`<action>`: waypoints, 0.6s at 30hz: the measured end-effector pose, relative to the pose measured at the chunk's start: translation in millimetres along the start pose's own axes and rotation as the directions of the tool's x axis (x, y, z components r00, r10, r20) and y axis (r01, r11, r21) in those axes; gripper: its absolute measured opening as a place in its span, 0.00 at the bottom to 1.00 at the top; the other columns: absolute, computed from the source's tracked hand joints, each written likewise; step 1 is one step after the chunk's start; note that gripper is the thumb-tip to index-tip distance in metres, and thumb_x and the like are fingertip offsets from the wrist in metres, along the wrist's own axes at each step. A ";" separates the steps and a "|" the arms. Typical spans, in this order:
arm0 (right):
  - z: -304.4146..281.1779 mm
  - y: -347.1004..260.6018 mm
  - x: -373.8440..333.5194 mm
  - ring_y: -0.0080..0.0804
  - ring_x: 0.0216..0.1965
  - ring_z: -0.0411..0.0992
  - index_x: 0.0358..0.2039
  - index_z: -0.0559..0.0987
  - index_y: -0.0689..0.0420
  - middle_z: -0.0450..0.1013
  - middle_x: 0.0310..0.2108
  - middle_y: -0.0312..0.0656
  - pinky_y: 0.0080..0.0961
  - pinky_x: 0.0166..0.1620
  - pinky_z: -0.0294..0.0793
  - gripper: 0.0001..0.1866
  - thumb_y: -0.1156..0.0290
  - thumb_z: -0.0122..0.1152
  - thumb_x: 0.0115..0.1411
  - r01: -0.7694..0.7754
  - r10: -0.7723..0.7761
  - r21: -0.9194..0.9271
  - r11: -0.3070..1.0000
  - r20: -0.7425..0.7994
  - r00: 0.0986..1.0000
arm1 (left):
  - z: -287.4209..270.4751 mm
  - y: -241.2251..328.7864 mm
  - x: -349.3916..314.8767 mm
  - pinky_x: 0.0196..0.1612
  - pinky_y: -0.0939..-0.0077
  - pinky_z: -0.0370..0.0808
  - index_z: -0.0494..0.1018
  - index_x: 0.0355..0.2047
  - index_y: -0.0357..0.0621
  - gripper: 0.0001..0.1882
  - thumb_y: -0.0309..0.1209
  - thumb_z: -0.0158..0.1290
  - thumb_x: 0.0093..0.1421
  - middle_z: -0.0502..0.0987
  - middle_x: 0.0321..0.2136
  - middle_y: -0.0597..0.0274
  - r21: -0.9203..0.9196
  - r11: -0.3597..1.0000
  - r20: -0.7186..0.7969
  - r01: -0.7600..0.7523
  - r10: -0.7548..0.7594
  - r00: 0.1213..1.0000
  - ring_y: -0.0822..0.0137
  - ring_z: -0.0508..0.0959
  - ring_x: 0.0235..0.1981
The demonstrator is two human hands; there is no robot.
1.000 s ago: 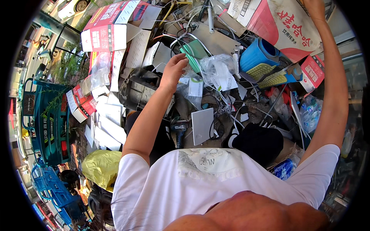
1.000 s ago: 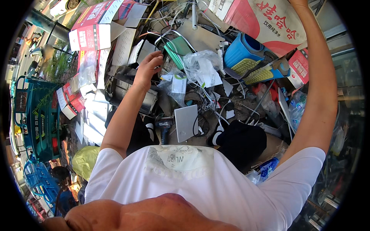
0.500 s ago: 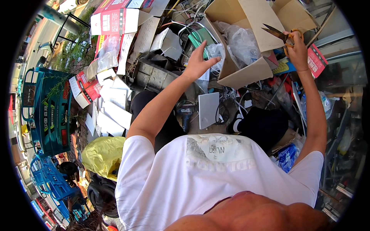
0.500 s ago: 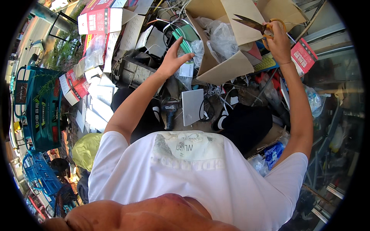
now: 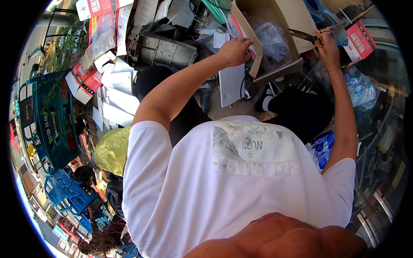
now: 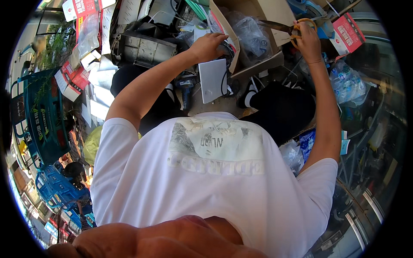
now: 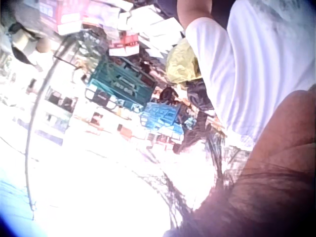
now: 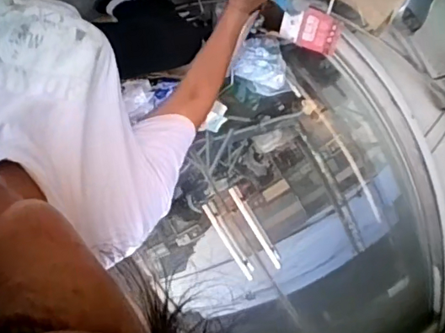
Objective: The person cuts and tears apart various cardboard boxes using shears, separating the flat panels and removing inner contents like plastic bags.
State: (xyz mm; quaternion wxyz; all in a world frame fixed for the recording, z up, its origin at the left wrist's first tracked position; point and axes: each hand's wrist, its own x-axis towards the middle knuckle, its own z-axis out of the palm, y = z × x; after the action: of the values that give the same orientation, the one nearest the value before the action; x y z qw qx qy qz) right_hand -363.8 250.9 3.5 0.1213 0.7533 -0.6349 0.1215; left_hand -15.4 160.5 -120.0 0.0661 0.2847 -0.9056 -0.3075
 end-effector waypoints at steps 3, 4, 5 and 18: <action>9.2 -14.0 -10.6 0.49 0.45 0.73 0.44 0.72 0.58 0.75 0.42 0.45 0.38 0.46 0.74 0.17 0.81 0.62 0.53 0.042 -0.041 0.009 0.999 -0.077 0.996 | 7.4 4.6 12.5 0.61 0.61 0.66 0.65 0.61 0.49 0.31 0.29 0.55 0.55 0.67 0.60 0.58 0.219 0.958 -0.042 -0.183 0.197 0.979 0.55 0.67 0.61; 10.4 -26.0 -4.8 0.48 0.45 0.73 0.43 0.72 0.58 0.75 0.42 0.45 0.38 0.46 0.74 0.16 0.80 0.62 0.53 0.047 -0.039 0.069 0.997 -0.116 0.992 | 13.8 1.0 15.9 0.62 0.61 0.65 0.64 0.61 0.50 0.31 0.28 0.54 0.56 0.66 0.61 0.59 0.276 0.936 -0.030 -0.218 0.236 0.971 0.56 0.66 0.62; 9.4 -38.8 2.0 0.48 0.45 0.73 0.43 0.72 0.58 0.75 0.42 0.45 0.37 0.46 0.74 0.16 0.80 0.62 0.53 0.054 -0.034 0.128 0.990 -0.156 0.987 | 19.8 -2.9 19.7 0.63 0.62 0.64 0.64 0.62 0.51 0.31 0.27 0.54 0.56 0.65 0.62 0.60 0.330 0.909 -0.015 -0.253 0.273 0.962 0.56 0.65 0.62; 20.1 -17.7 -3.6 0.27 0.25 0.70 0.33 0.72 0.59 0.68 0.23 0.38 0.24 0.28 0.67 0.11 0.83 0.61 0.50 -0.317 0.427 0.383 0.867 -0.246 0.870 | 43.6 -8.3 61.9 0.60 0.58 0.66 0.78 0.43 0.51 0.14 0.32 0.53 0.56 0.75 0.47 0.59 0.636 0.690 0.331 -0.345 0.161 0.930 0.57 0.74 0.53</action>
State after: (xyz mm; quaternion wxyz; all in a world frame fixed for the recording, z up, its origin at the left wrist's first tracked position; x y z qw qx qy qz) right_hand -346.4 250.3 -17.1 0.0694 0.5937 -0.7116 0.3692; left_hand -75.6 143.4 -163.3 -0.1156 0.1192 -0.9857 0.0272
